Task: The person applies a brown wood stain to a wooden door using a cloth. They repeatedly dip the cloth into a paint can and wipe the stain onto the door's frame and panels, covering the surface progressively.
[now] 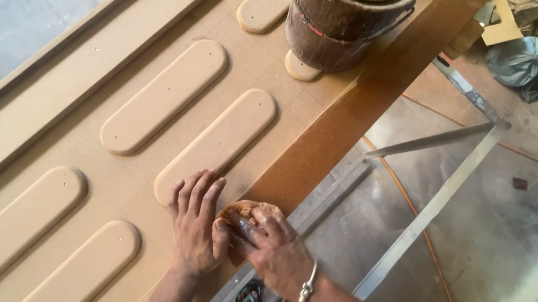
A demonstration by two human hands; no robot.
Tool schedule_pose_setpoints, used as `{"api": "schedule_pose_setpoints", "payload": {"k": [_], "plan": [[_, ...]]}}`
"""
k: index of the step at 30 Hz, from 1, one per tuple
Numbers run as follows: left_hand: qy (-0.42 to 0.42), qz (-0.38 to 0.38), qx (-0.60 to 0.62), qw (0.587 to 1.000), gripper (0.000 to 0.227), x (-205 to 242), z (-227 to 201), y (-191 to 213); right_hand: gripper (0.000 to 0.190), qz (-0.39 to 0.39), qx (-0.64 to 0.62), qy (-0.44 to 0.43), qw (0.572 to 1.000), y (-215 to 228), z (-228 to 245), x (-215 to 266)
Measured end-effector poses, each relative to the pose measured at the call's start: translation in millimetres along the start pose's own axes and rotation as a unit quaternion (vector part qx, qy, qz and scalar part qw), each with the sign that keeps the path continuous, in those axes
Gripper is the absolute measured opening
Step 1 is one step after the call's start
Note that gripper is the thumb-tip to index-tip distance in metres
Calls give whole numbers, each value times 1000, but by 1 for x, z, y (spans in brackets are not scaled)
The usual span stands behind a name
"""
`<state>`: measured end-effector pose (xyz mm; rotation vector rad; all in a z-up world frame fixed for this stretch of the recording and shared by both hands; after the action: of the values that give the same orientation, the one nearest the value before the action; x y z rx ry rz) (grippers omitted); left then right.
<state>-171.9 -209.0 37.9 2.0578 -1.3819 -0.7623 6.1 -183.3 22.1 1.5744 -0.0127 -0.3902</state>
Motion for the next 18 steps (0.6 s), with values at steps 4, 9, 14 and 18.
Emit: {"api": "schedule_pose_setpoints", "payload": {"k": [4, 9, 14, 18], "plan": [[17, 7, -43, 999, 55, -4, 3, -7, 49, -68, 0, 15, 998, 12, -117, 17], [33, 18, -90, 995, 55, -5, 5, -12, 32, -57, 8, -128, 990, 14, -361, 58], [64, 15, -105, 992, 57, -6, 2, -13, 18, -94, -116, -419, 896, 51, -473, 71], [60, 12, -137, 989, 58, -6, 6, -14, 42, -159, -344, -264, 887, 169, -452, 24]]}}
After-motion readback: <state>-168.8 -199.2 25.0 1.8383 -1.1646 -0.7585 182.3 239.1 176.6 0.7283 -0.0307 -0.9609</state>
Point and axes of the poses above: each hand's wrist, its own x-axis away from the middle knuckle, its own y-axis out of the back of the hand, z = x × y, the point moved 2 cm from there along -x, towards the middle knuckle, and after that the axes turned 12 degrees about y, right-handed, at the moved point
